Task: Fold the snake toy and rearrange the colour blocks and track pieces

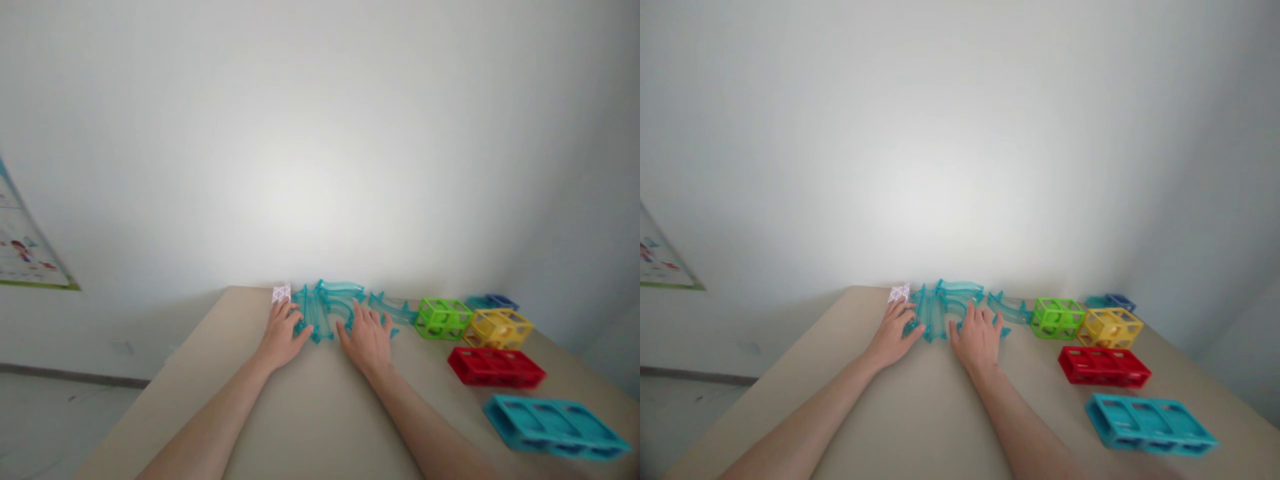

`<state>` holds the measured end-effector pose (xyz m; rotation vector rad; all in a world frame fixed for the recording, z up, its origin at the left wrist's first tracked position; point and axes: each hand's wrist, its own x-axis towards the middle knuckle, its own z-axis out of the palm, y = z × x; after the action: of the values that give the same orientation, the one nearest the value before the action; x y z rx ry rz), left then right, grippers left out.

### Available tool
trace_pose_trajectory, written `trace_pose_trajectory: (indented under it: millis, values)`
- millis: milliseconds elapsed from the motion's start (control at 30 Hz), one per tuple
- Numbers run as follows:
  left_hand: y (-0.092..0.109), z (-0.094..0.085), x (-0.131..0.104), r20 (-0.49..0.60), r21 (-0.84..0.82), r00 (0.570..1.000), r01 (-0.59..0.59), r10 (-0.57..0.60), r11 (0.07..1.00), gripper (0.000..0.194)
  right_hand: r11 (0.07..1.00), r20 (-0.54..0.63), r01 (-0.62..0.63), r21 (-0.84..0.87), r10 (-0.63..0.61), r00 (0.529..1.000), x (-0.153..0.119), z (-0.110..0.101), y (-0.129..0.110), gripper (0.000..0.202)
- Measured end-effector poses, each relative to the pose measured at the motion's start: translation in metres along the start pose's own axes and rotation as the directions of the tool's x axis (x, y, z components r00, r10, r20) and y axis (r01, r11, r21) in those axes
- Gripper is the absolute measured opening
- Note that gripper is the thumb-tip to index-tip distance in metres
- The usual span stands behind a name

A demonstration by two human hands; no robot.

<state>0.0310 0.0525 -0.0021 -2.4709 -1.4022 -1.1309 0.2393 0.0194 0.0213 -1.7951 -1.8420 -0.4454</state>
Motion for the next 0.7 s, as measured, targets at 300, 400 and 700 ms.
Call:
trace_pose_trajectory:
  millis: [300, 400, 700]
  values:
    - [0.001, -0.002, 0.0, 0.006, -0.05, 1.0, 0.016, -0.015, 0.999, 0.021, 0.98, -0.033, -0.144, -0.14, 0.141, 0.99, 0.002, -0.001, 0.005, 0.047]
    - [0.002, -0.002, -0.001, 0.003, -0.053, 1.0, 0.029, -0.029, 0.998, 0.021, 0.949, -0.021, -0.204, -0.241, 0.205, 0.978, 0.004, -0.002, 0.015, 0.033]
    - [0.002, -0.003, -0.001, 0.015, -0.033, 1.0, 0.016, -0.016, 0.999, 0.023, 0.995, 0.037, -0.054, -0.084, 0.057, 0.998, 0.008, -0.001, 0.017, 0.035]
